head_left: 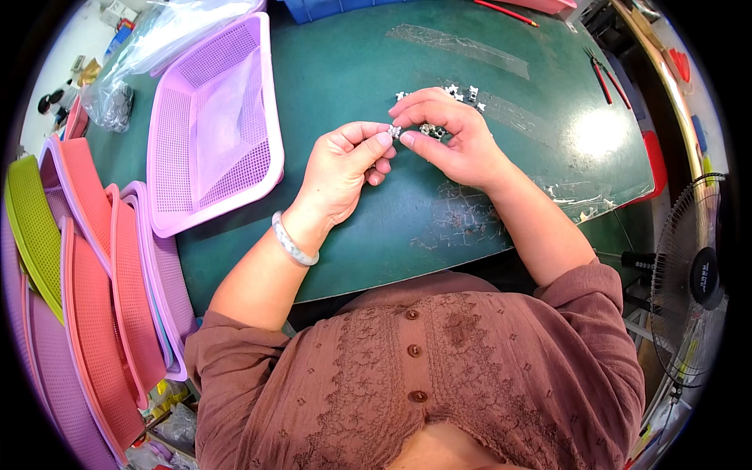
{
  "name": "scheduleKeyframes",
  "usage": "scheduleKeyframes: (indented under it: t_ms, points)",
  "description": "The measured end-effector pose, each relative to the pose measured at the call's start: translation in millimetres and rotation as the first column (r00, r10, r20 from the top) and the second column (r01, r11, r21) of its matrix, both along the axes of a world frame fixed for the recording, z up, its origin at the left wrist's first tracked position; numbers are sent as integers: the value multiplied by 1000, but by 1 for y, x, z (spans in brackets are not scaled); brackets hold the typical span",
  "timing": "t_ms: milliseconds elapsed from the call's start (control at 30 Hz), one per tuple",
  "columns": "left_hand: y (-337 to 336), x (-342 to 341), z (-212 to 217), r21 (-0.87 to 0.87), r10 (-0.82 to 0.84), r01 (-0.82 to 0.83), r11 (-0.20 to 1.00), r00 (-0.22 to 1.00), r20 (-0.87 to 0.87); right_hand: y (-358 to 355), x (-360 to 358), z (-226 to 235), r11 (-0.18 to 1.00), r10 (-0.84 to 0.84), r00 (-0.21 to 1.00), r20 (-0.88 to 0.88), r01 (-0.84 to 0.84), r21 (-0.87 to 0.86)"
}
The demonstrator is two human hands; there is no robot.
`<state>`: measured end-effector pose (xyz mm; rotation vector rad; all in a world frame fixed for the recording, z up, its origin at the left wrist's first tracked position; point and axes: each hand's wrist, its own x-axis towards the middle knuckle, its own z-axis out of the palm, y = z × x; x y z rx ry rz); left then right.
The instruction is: The person sits at a green workbench and repeatedly picks up small silver star-shaped components, joining them by hand. The person places the assembled pieces into a purple basket and continues the process with additional components from the table.
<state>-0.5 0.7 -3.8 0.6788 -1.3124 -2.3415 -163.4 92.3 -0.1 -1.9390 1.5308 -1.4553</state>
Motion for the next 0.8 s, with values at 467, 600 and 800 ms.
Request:
scheduleKeyframes:
  t_ms: [467, 600, 800]
  points:
    - [-2, 0, -1, 1, -39, 39, 999, 999, 20, 0, 1, -1, 1000, -15, 1000, -3, 15, -15]
    - [-4, 0, 0, -63, -58, 60, 996, 998, 37, -1, 0, -1, 1000, -6, 1000, -11, 6, -8]
    - [-6, 1, 1, -120, -91, 102, 987, 991, 94, -1, 0, -2, 1000, 15, 1000, 15, -15, 19]
